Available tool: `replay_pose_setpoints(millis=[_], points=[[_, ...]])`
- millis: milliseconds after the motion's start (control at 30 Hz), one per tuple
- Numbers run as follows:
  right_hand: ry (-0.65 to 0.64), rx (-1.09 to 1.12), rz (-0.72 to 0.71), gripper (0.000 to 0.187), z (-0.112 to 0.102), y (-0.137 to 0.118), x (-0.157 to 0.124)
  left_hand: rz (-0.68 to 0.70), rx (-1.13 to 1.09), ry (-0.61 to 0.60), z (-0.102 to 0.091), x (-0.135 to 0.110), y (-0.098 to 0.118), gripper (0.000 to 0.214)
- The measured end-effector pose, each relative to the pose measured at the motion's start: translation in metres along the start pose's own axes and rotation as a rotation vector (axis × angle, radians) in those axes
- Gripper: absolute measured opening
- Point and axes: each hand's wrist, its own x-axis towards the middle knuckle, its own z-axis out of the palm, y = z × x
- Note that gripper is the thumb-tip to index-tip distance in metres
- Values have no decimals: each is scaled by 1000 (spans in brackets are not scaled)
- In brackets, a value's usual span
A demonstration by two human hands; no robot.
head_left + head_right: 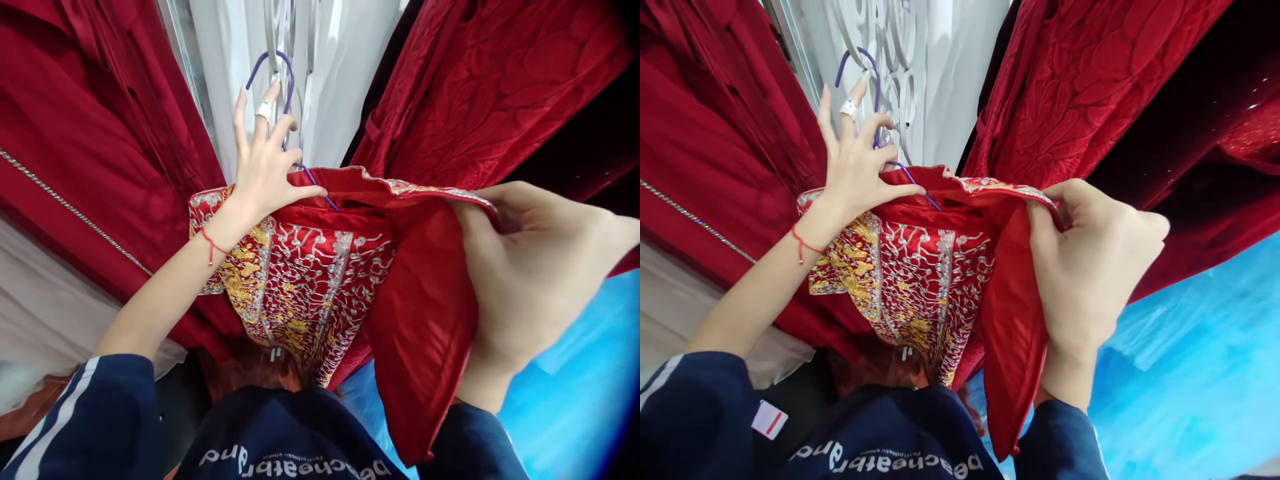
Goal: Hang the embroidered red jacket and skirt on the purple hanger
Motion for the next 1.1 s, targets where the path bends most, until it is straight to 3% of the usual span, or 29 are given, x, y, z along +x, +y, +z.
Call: replay_pose_setpoints(millis=[133, 200, 333, 467, 600, 667, 733, 833, 900, 967, 1000, 1033, 1067, 1100], points=[[-5, -246, 77, 22, -4, -40, -19, -44, 34, -19, 1, 3, 12, 28], [38, -293, 0, 13, 1, -69, -40, -75, 101, -68, -2, 3, 19, 22], [-16, -213, -178, 26, 27, -115, -84, -87, 189, -127, -4, 1, 24, 24], [-226, -228, -180, 22, 72, -134, -117, -52, 127, -93, 1, -4, 19, 36], [-474, -218, -88, 28, 141, -141, -130, -16, 123, -90, 3, -6, 15, 39], [-500, -193, -50, 33, 174, -141, -130, -17, 135, -106, 3, -6, 14, 38], [-517, -151, -24, 35, 194, -137, -126, -16, 140, -114, 2, -7, 14, 38], [-551, -11, -9, 30, 184, -117, -116, 7, 150, -113, 1, -9, 14, 42], [-596, 188, -32, 29, 153, -92, -105, 25, 157, -128, -1, -11, 13, 44], [-762, 530, -84, 28, 117, -59, -88, 27, 154, -151, -2, -12, 12, 41], [-748, 652, -86, 24, 102, -41, -77, 24, 152, -158, -3, -12, 10, 38], [-575, 674, -47, 25, 90, -24, -66, 23, 149, -161, -3, -13, 9, 35], [-300, 615, -5, 26, 83, -9, -55, 24, 148, -160, -3, -13, 7, 33], [-153, 531, -6, 29, 81, 4, -45, 29, 148, -158, -4, -12, 6, 31]])
